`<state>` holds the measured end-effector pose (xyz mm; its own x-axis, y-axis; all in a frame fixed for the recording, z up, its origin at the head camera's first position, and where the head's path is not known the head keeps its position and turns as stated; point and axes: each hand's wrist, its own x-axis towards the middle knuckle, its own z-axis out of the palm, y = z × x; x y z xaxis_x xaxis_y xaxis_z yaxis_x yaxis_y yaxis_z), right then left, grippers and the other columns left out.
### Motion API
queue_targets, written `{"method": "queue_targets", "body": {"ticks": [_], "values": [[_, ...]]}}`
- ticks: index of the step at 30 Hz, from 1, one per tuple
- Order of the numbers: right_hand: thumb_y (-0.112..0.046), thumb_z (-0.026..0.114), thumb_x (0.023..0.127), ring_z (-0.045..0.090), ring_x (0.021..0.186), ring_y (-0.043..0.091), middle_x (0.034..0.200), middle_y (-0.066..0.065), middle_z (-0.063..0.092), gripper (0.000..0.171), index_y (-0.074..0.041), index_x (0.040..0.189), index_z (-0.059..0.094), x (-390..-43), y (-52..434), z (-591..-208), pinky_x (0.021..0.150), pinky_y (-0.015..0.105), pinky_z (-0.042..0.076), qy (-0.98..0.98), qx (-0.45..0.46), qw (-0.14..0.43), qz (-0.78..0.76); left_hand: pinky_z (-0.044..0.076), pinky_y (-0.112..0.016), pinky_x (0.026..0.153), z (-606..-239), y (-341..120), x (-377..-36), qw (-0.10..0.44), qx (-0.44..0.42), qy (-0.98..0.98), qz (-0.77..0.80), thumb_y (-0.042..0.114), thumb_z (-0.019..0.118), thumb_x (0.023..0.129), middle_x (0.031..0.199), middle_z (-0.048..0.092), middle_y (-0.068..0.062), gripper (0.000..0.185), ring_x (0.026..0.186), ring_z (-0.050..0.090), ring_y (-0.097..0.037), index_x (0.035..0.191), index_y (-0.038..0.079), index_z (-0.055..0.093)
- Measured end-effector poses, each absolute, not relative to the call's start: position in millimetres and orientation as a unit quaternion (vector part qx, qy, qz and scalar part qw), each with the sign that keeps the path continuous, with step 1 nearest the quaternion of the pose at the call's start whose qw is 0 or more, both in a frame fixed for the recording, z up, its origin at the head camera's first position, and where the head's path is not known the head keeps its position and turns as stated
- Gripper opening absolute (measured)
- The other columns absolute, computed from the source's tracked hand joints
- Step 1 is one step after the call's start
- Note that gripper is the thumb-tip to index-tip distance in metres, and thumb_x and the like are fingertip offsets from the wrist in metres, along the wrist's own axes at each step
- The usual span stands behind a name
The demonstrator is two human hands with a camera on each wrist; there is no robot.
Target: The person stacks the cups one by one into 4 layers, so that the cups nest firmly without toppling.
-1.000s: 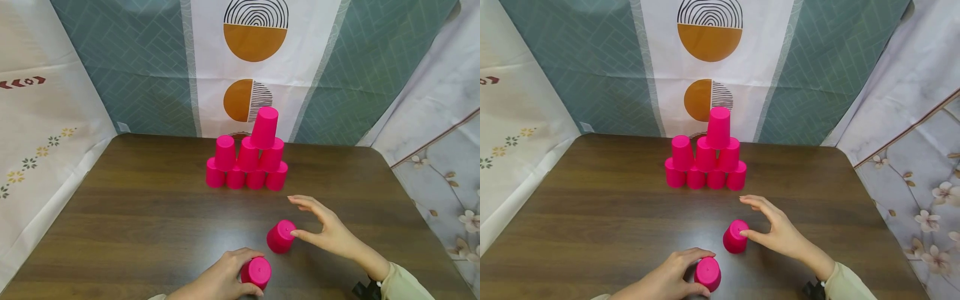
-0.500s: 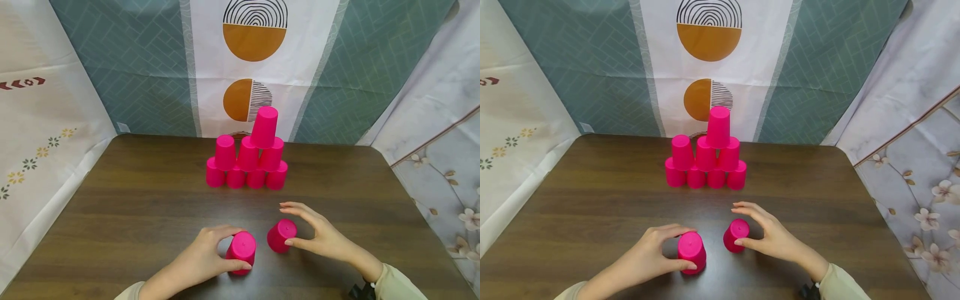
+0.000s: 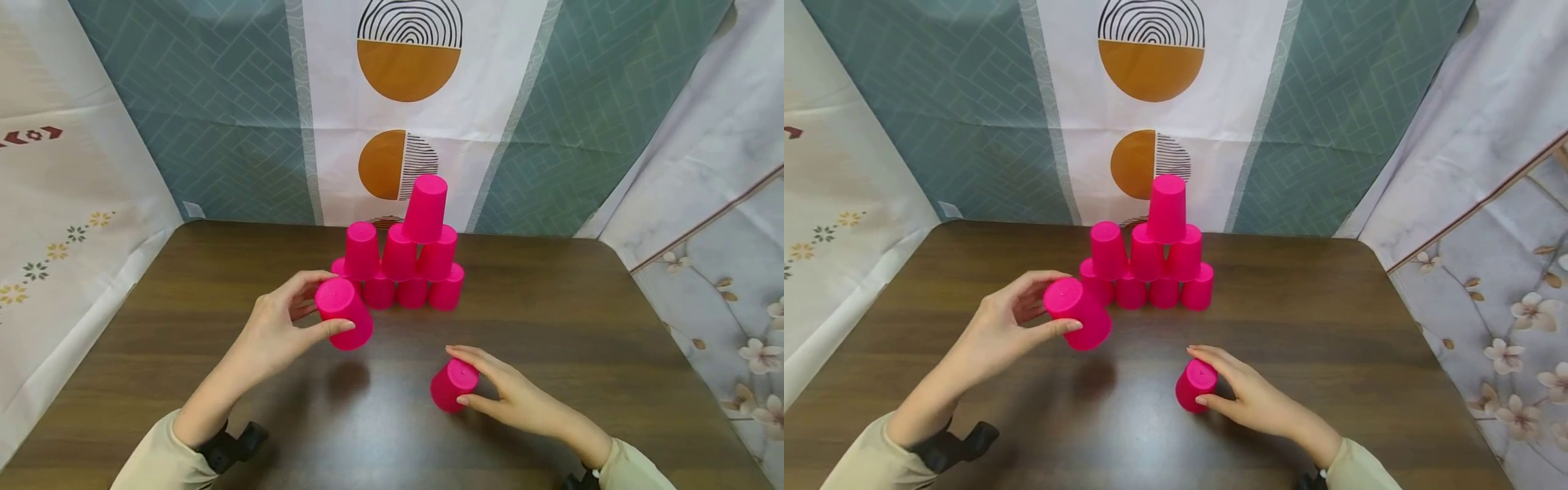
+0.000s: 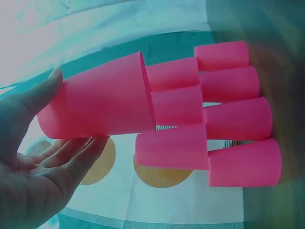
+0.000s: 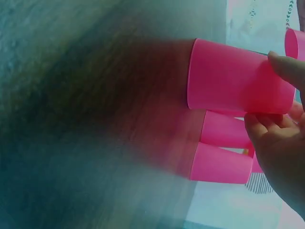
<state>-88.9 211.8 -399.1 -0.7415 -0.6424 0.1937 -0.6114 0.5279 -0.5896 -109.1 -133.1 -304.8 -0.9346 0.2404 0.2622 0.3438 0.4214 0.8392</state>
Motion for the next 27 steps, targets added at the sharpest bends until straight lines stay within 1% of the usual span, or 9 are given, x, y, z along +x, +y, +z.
{"method": "queue_targets", "body": {"ticks": [2,5,10,14,18,21,27], "values": [[-0.022,0.072,0.082,0.05,0.121,0.015,0.134,0.001,0.05,0.064,-0.018,0.139,0.042,-89,212,-401,0.095,0.031,0.046,0.871,-0.359,0.012,-0.336,0.05,-0.022,0.086,-300,-134,-116,0.05,-0.17,-0.838,-0.516,0.027,0.083,0.069,0.11,0.065,0.004,0.056,0.099,0.063,-0.008,0.116,0.017,0.054],[-0.018,0.076,0.078,0.056,0.111,0.012,0.125,0.0,0.057,0.061,-0.014,0.132,0.049,-91,213,-403,0.089,0.027,0.049,0.862,-0.367,-0.007,-0.349,0.05,-0.021,0.086,-293,-133,-126,0.055,-0.192,-0.827,-0.525,0.023,0.082,0.071,0.109,0.064,0.003,0.055,0.097,0.064,-0.008,0.117,0.014,0.054],[-0.023,0.077,0.077,0.059,0.101,0.011,0.116,-0.002,0.059,0.054,-0.008,0.123,0.053,-93,214,-401,0.083,0.025,0.051,0.848,-0.397,-0.02,-0.349,0.051,-0.024,0.084,-281,-131,-143,0.079,-0.227,-0.805,-0.542,0.017,0.08,0.074,0.111,0.062,0.005,0.054,0.096,0.062,-0.009,0.122,0.017,0.056],[-0.023,0.076,0.077,0.06,0.099,0.013,0.113,0.0,0.061,0.053,-0.007,0.122,0.053,-95,212,-395,0.081,0.028,0.053,0.847,-0.412,-0.019,-0.334,0.052,-0.026,0.084,-270,-126,-160,0.084,-0.218,-0.782,-0.578,0.017,0.075,0.079,0.113,0.062,0.002,0.052,0.098,0.062,-0.014,0.127,0.017,0.055],[-0.022,0.075,0.079,0.061,0.099,0.014,0.114,0.002,0.061,0.053,-0.008,0.124,0.052,-96,212,-393,0.081,0.029,0.053,0.85,-0.417,-0.012,-0.322,0.048,-0.028,0.091,-262,-117,-178,0.08,-0.196,-0.764,-0.609,0.018,0.07,0.084,0.12,0.059,-0.003,0.053,0.107,0.057,-0.017,0.133,0.014,0.05],[-0.021,0.075,0.078,0.061,0.1,0.014,0.115,0.002,0.061,0.054,-0.008,0.125,0.051,-96,213,-394,0.081,0.029,0.053,0.848,-0.42,-0.013,-0.323,0.046,-0.031,0.096,-258,-110,-189,0.079,-0.184,-0.756,-0.624,0.018,0.07,0.084,0.124,0.056,-0.004,0.056,0.111,0.055,-0.017,0.135,0.013,0.048],[-0.02,0.076,0.077,0.06,0.102,0.015,0.115,0.003,0.061,0.056,-0.01,0.126,0.051,-98,214,-397,0.083,0.03,0.053,0.845,-0.419,-0.02,-0.332,0.045,-0.032,0.097,-258,-102,-215,0.088,-0.155,-0.751,-0.635,0.02,0.072,0.082,0.124,0.057,-0.004,0.059,0.112,0.055,-0.017,0.134,0.011,0.048]]}}
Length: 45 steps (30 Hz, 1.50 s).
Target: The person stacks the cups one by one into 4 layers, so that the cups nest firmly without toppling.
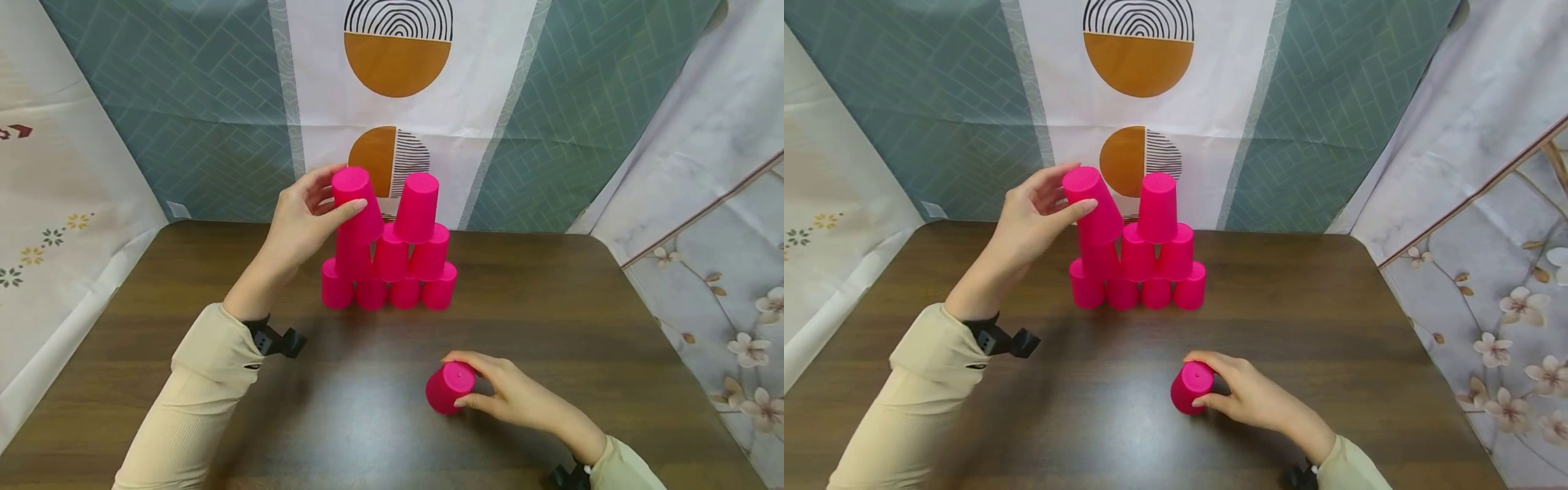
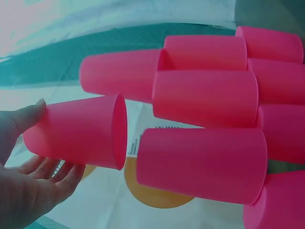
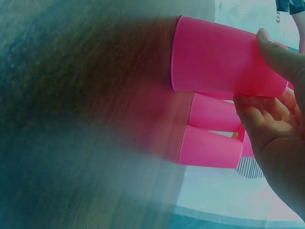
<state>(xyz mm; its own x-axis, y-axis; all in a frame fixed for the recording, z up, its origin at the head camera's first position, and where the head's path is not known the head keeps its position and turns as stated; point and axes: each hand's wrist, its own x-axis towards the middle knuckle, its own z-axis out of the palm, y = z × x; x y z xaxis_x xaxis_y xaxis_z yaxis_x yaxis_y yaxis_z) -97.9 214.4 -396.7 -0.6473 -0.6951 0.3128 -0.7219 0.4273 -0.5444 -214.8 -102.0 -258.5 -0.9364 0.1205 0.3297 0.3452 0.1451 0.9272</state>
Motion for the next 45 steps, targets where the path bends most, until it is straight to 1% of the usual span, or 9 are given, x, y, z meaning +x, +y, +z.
{"method": "queue_targets", "body": {"ticks": [6,11,19,25,29,33,39,45], "values": [[-0.021,0.076,0.076,0.06,0.103,0.015,0.116,0.006,0.062,0.057,-0.009,0.127,0.052,-97,216,-399,0.085,0.027,0.051,-0.84,0.418,0.015,0.346,0.046,-0.031,0.095,-261,-99,-231,0.076,-0.122,-0.75,-0.646,0.023,0.075,0.079,0.121,0.06,-0.005,0.057,0.11,0.057,-0.018,0.129,0.011,0.05],[-0.023,0.075,0.077,0.061,0.102,0.013,0.115,0.004,0.063,0.055,-0.008,0.125,0.053,-99,216,-398,0.085,0.024,0.051,-0.842,0.413,0.011,0.346,0.046,-0.03,0.095,-262,-95,-238,0.071,-0.137,-0.74,-0.654,0.023,0.076,0.078,0.118,0.062,-0.004,0.054,0.108,0.058,-0.017,0.125,0.012,0.054],[-0.025,0.072,0.081,0.061,0.104,0.016,0.117,0.009,0.062,0.054,-0.007,0.127,0.052,-100,215,-396,0.083,0.03,0.053,-0.839,0.403,-0.023,0.366,0.047,-0.03,0.095,-267,-94,-245,0.063,-0.147,-0.742,-0.651,0.022,0.078,0.076,0.118,0.061,-0.005,0.055,0.108,0.059,-0.018,0.126,0.012,0.056],[-0.025,0.072,0.081,0.061,0.105,0.017,0.117,0.01,0.062,0.054,-0.006,0.127,0.052,-99,216,-395,0.083,0.03,0.053,-0.841,0.393,-0.026,0.37,0.048,-0.031,0.093,-270,-93,-248,0.053,-0.146,-0.757,-0.635,0.026,0.077,0.077,0.119,0.06,-0.004,0.056,0.109,0.059,-0.017,0.128,0.015,0.056],[-0.025,0.071,0.081,0.061,0.105,0.017,0.117,0.012,0.062,0.054,-0.008,0.128,0.052,-99,217,-396,0.083,0.03,0.053,-0.841,0.392,-0.029,0.372,0.048,-0.033,0.093,-270,-91,-248,0.041,-0.14,-0.761,-0.632,0.026,0.076,0.078,0.12,0.06,-0.004,0.055,0.109,0.059,-0.019,0.128,0.016,0.056],[-0.027,0.071,0.081,0.061,0.104,0.016,0.117,0.011,0.062,0.054,-0.008,0.128,0.052,-98,217,-396,0.083,0.029,0.053,-0.842,0.388,-0.036,0.372,0.048,-0.035,0.093,-270,-91,-247,0.03,-0.14,-0.764,-0.629,0.026,0.076,0.078,0.121,0.059,-0.005,0.055,0.11,0.059,-0.021,0.128,0.016,0.056],[-0.027,0.071,0.081,0.062,0.099,0.011,0.114,0.003,0.064,0.053,-0.01,0.128,0.052,-100,216,-395,0.083,0.027,0.053,-0.847,0.393,-0.03,0.357,0.048,-0.037,0.094,-269,-92,-247,0.021,-0.147,-0.77,-0.621,0.027,0.076,0.078,0.122,0.059,-0.002,0.054,0.111,0.058,-0.021,0.128,0.017,0.056],[-0.026,0.072,0.081,0.062,0.099,0.012,0.114,0.004,0.064,0.053,-0.007,0.127,0.053,-100,216,-394,0.082,0.027,0.053,-0.845,0.396,-0.026,0.358,0.048,-0.038,0.093,-268,-92,-247,0.011,-0.161,-0.768,-0.62,0.025,0.075,0.079,0.124,0.057,-0.003,0.056,0.111,0.057,-0.021,0.129,0.016,0.052]]}}
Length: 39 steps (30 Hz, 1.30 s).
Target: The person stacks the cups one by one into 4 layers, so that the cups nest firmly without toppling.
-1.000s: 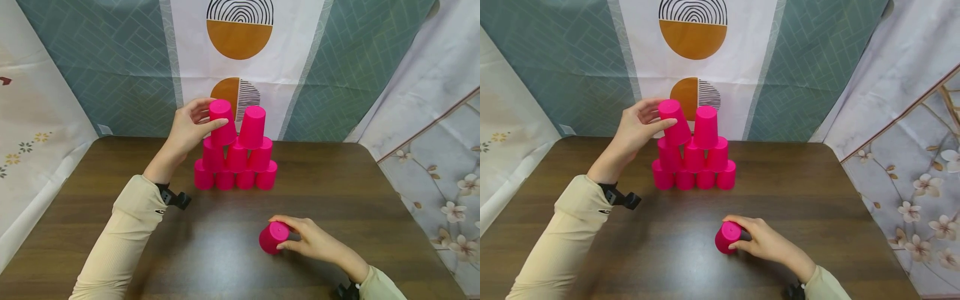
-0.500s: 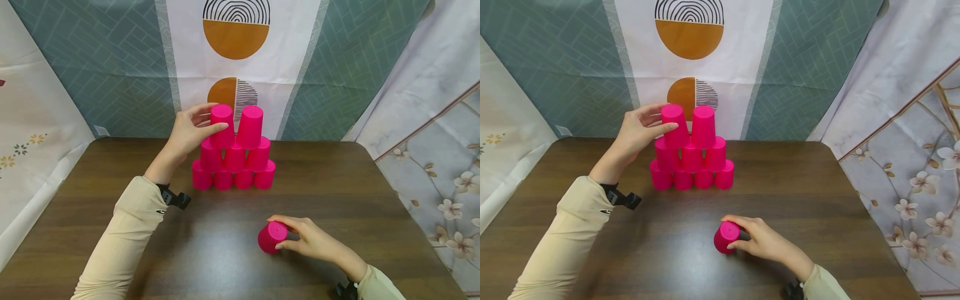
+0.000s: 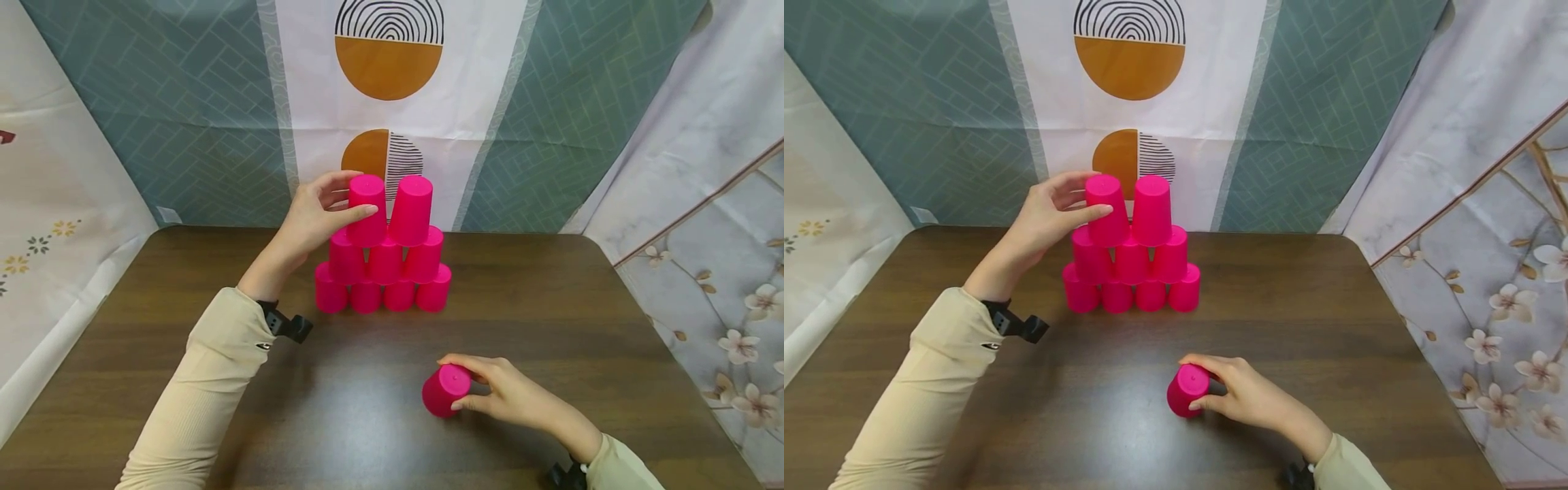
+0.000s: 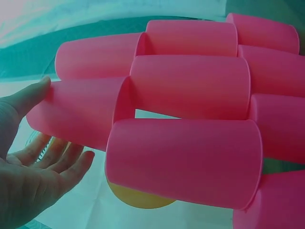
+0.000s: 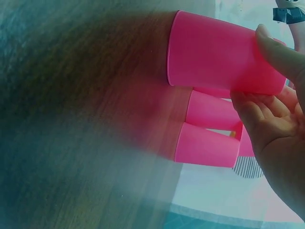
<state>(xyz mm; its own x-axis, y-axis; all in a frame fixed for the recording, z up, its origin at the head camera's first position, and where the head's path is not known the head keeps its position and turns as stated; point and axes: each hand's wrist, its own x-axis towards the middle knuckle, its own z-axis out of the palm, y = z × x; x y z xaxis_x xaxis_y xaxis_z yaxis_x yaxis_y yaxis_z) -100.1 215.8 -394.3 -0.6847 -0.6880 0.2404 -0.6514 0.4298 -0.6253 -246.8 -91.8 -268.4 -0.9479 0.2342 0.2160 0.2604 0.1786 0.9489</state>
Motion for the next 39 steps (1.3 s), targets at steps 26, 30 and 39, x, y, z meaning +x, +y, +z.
{"method": "queue_targets", "body": {"ticks": [26,30,39], "values": [[0.0,0.084,0.062,0.061,0.101,0.008,0.115,0.008,0.064,0.067,-0.005,0.123,0.058,-135,221,-304,0.083,0.017,0.049,0.827,-0.375,-0.111,-0.405,0.047,-0.035,0.095,-278,-97,-245,0.033,-0.182,-0.763,-0.619,0.021,0.074,0.08,0.123,0.057,-0.006,0.057,0.112,0.056,-0.02,0.132,0.013,0.05],[0.007,0.081,0.062,0.061,0.099,0.01,0.115,0.009,0.063,0.068,-0.006,0.125,0.057,-148,218,-271,0.082,0.018,0.049,0.823,-0.368,-0.122,-0.415,0.047,-0.035,0.094,-280,-96,-246,0.035,-0.187,-0.761,-0.62,0.021,0.074,0.08,0.123,0.057,-0.006,0.058,0.113,0.056,-0.021,0.132,0.013,0.049],[0.011,0.074,0.07,0.06,0.087,0.013,0.113,-0.002,0.06,0.064,-0.003,0.128,0.052,-170,210,-229,0.068,0.017,0.053,0.809,-0.346,-0.126,-0.457,0.048,-0.035,0.093,-280,-93,-247,0.025,-0.195,-0.755,-0.625,0.018,0.074,0.08,0.123,0.056,-0.006,0.058,0.112,0.056,-0.02,0.132,0.012,0.048]]}}
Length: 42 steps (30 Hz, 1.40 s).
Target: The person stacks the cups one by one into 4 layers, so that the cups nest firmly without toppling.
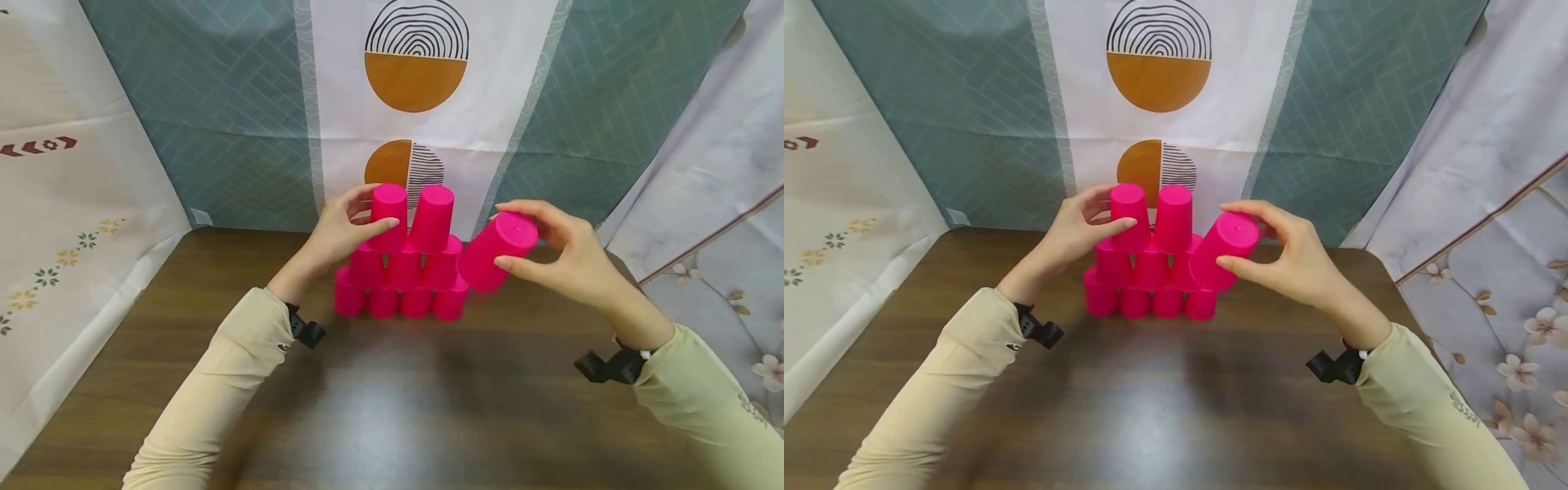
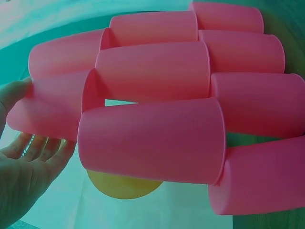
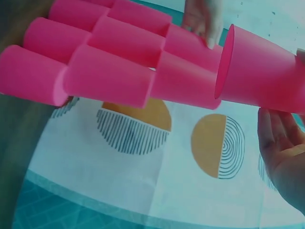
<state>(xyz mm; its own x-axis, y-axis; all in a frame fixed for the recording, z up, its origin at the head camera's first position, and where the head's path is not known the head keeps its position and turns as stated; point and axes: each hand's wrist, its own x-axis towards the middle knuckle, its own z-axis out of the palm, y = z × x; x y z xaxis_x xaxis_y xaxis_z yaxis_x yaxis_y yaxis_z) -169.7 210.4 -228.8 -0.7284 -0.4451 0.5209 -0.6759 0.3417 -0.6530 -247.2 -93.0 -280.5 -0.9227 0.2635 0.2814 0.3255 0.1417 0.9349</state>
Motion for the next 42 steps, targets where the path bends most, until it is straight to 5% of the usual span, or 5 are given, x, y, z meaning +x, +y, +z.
{"method": "queue_targets", "body": {"ticks": [10,19,42], "values": [[0.004,0.072,0.075,0.055,0.095,0.019,0.115,0.005,0.056,0.058,-0.007,0.128,0.054,-200,192,-198,0.079,0.015,0.049,-0.785,0.322,0.154,0.506,0.04,-0.036,0.103,-278,-89,-248,0.028,-0.203,-0.764,-0.612,0.024,0.075,0.079,0.122,0.058,-0.002,0.057,0.113,0.056,-0.018,0.13,0.014,0.052],[-0.014,0.073,0.079,0.053,0.1,0.018,0.119,0.0,0.056,0.056,-0.02,0.13,0.053,-230,149,-170,0.075,0.022,0.051,-0.83,0.3,0.145,0.447,0.046,-0.031,0.096,-277,-97,-249,0.032,-0.204,-0.75,-0.629,0.016,0.074,0.079,0.122,0.057,-0.006,0.056,0.112,0.057,-0.018,0.13,0.01,0.051],[-0.031,0.066,0.084,0.049,0.105,0.014,0.124,-0.001,0.055,0.056,-0.026,0.137,0.047,-272,114,-177,0.085,0.029,0.046,-0.872,0.271,0.09,0.398,0.048,-0.033,0.093,-282,-96,-250,0.024,-0.213,-0.741,-0.637,0.017,0.074,0.08,0.124,0.057,-0.005,0.056,0.11,0.058,-0.019,0.13,0.009,0.051]]}}
